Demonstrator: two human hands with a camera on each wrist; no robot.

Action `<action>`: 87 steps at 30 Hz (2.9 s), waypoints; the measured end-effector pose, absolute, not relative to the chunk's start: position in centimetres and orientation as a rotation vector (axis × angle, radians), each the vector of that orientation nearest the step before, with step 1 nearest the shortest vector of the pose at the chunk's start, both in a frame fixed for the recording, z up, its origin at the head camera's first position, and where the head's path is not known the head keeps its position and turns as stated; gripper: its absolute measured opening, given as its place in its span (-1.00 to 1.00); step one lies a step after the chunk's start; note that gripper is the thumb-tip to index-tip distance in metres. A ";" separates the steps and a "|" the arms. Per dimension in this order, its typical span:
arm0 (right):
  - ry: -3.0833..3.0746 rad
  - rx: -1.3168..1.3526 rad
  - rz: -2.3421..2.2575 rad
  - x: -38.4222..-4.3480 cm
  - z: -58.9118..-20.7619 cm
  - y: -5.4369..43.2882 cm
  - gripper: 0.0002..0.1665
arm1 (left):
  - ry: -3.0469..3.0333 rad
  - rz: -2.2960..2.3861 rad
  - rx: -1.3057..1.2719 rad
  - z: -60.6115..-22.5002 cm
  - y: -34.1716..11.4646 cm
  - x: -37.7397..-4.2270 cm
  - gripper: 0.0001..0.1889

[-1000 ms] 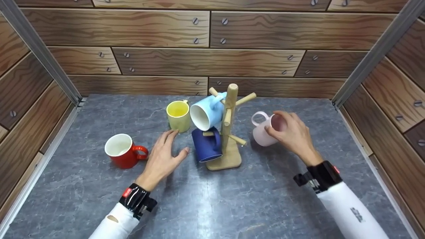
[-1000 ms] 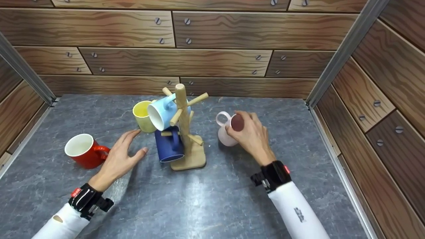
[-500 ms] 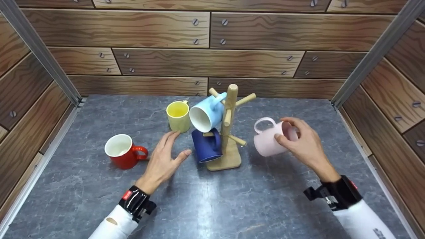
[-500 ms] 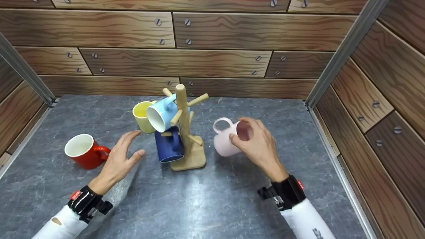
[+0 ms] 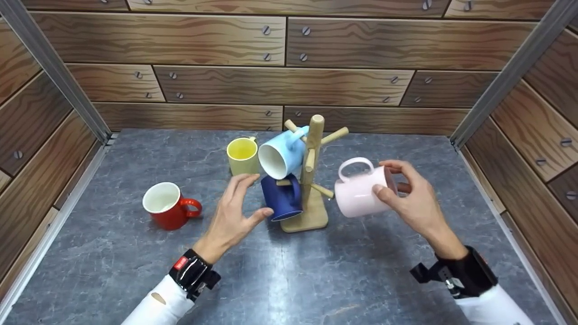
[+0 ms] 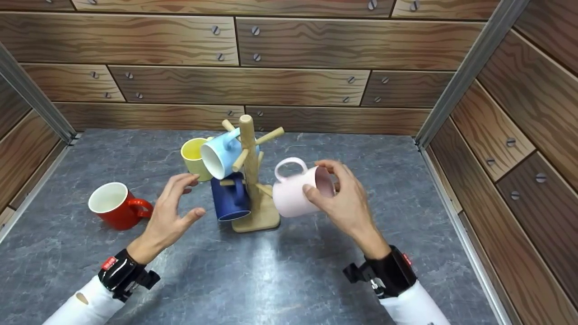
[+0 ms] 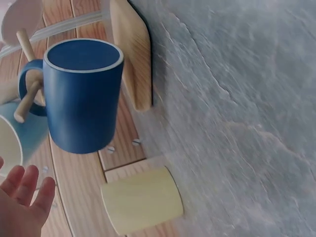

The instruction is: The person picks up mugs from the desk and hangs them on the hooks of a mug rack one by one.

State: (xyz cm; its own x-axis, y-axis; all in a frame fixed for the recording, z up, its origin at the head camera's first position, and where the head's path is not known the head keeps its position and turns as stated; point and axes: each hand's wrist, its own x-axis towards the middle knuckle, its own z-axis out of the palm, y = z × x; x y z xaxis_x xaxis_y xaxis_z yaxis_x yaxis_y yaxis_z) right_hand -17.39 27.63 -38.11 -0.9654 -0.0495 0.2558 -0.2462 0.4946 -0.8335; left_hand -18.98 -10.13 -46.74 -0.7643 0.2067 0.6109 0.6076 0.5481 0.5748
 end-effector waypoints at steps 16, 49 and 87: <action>-2.447 0.336 1.632 -16.2 -37.8 25.3 -0.40 | -2.103 -1.353 -1.045 -46.1 -7.9 -19.0 -0.11; -2.370 0.681 1.695 -15.6 -38.1 21.3 -0.36 | -2.012 -1.344 -1.270 -44.8 -3.9 -18.8 0.04; -2.390 0.624 1.728 -17.9 -38.4 19.6 -0.38 | -2.004 -1.228 -1.021 -45.7 -4.8 -19.2 -0.10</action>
